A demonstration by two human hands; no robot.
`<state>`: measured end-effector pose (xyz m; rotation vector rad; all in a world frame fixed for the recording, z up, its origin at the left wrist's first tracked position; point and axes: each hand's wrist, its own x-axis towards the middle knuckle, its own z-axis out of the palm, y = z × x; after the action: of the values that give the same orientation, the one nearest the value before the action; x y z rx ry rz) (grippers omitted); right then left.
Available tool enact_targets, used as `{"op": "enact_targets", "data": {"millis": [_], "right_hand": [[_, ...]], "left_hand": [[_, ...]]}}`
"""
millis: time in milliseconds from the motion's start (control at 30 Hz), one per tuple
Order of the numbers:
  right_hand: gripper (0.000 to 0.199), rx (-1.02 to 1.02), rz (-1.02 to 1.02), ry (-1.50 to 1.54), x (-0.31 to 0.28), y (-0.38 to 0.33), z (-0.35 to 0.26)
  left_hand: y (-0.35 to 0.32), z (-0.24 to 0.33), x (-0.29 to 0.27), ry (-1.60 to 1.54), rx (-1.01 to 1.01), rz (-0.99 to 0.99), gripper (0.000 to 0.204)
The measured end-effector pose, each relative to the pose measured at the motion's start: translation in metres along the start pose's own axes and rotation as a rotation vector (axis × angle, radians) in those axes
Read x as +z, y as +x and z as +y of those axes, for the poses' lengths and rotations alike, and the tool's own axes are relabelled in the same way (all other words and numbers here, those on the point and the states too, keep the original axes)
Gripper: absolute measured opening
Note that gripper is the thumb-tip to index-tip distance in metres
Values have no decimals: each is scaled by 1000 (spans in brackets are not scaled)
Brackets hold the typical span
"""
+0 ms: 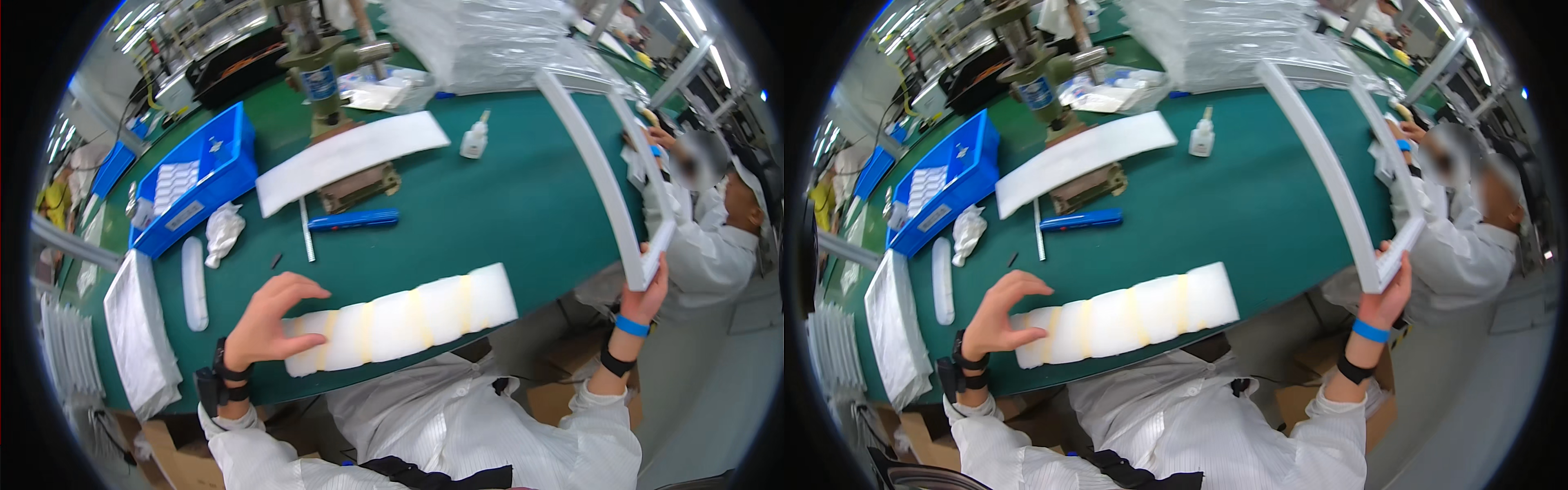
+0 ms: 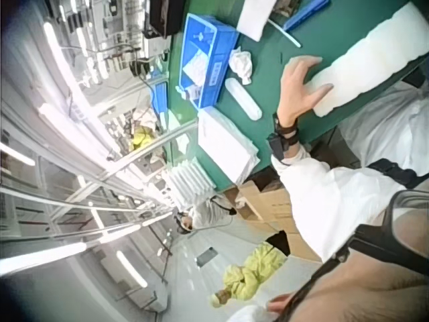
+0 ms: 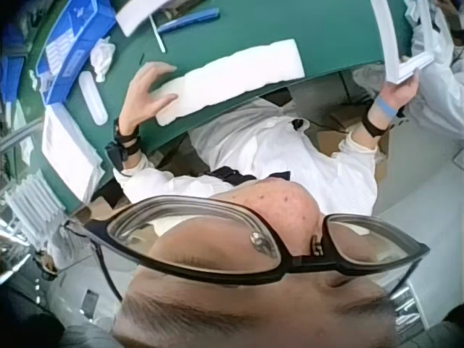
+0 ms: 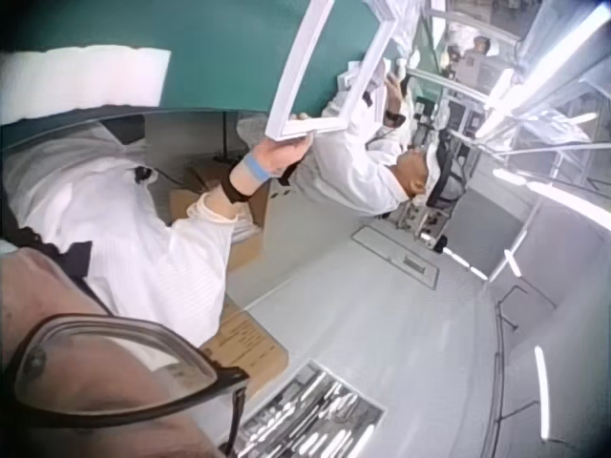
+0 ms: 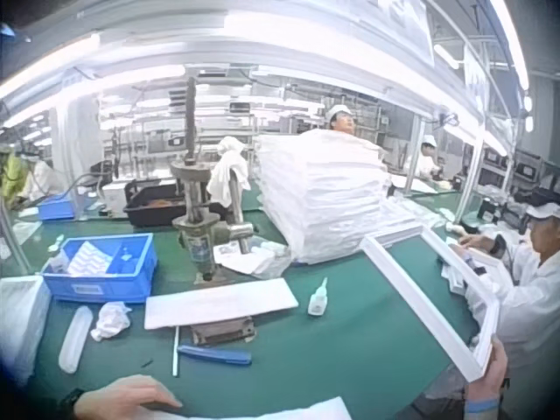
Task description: The worker assembles a white plastic frame by applying adhesive, inserting foam strips, and attaching small components using a precision press and glue dispenser.
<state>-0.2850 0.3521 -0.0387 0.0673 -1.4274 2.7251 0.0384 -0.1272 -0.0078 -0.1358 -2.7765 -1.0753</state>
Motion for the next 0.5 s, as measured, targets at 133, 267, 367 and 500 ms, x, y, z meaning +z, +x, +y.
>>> {"op": "enact_targets", "data": {"millis": [133,267,367,500], "right_hand": [[36,56,-132,129,-21,9,8],[36,75,-57,159,-11,7,20],[34,78,-12,135,-13,8,35],[36,107,-50,117,-8,10,48]], "left_hand": [[-1,-9,10,51,-42,-74,47],[-5,-11,7,-27,-44,-104,39],[-5,-13,7,-27,-87,-134,37],[-5,-11,5,-56,-103,-112,38]]}}
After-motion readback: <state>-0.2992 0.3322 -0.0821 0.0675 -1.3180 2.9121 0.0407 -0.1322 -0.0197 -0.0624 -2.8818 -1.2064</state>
